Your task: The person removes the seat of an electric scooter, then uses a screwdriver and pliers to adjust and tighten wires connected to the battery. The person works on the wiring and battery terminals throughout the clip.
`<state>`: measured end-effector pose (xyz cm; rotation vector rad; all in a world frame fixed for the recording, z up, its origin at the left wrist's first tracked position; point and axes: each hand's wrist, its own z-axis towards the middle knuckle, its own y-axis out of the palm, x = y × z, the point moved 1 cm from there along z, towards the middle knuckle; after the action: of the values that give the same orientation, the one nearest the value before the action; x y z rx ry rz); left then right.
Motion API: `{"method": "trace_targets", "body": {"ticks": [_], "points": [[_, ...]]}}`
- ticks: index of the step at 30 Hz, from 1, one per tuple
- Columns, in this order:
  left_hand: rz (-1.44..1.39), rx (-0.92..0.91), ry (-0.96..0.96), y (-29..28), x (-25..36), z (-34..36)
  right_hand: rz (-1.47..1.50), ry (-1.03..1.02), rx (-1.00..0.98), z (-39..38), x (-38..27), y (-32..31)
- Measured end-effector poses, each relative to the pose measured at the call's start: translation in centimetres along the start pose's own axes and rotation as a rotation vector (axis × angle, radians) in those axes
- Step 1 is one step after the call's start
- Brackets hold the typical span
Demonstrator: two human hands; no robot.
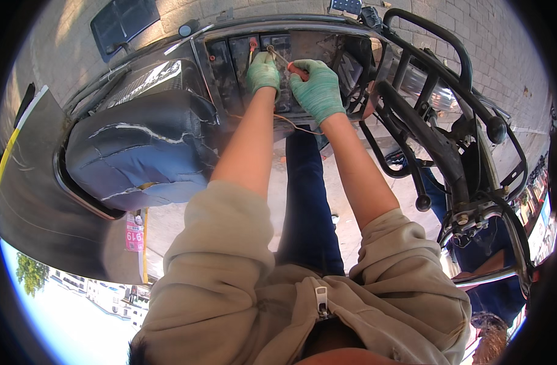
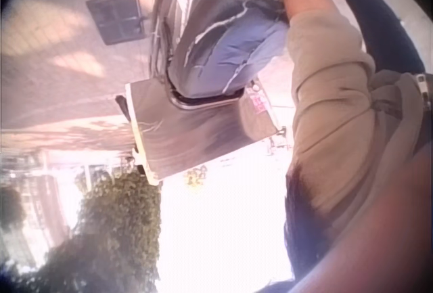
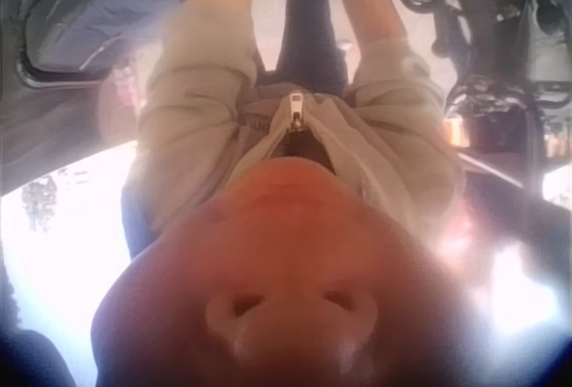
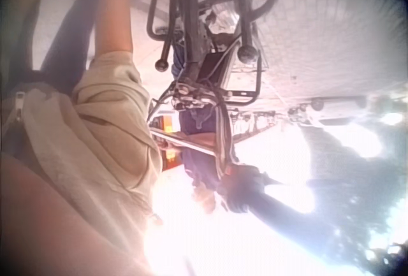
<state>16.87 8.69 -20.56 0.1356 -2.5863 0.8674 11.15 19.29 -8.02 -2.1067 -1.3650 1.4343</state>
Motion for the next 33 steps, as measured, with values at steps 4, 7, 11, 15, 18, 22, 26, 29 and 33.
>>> {"method": "trace_targets", "body": {"ticks": [4,7,11,15,18,22,26,29,33], "points": [[0.004,0.008,-0.007,0.2,0.1,0.0,-0.003,0.009,-0.004,0.1,-0.1,0.0],[-0.022,0.021,-0.021,0.3,0.1,0.1,0.019,0.051,-0.014,0.2,0.1,0.2],[-0.009,0.032,-0.033,0.4,0.2,0.0,0.021,0.030,0.009,0.6,0.3,0.5],[-0.009,0.036,-0.007,0.5,0.3,-0.2,0.214,0.285,-0.058,0.9,0.1,0.6],[0.029,0.061,0.046,0.5,0.4,-0.4,0.453,0.419,-0.109,0.9,-0.3,0.0],[0.138,0.098,0.078,0.0,0.7,-0.5,0.665,0.506,-0.140,1.2,-1.0,-0.8],[0.284,0.127,0.099,-0.7,1.6,-0.4,0.771,0.556,-0.125,1.5,-1.0,-0.9],[0.307,0.122,0.061,-0.8,2.0,-0.6,0.800,0.574,-0.122,1.8,-0.8,-0.9],[0.310,0.106,0.025,-0.6,1.9,-0.3,0.790,0.553,-0.167,2.1,-0.6,-0.8]]}}
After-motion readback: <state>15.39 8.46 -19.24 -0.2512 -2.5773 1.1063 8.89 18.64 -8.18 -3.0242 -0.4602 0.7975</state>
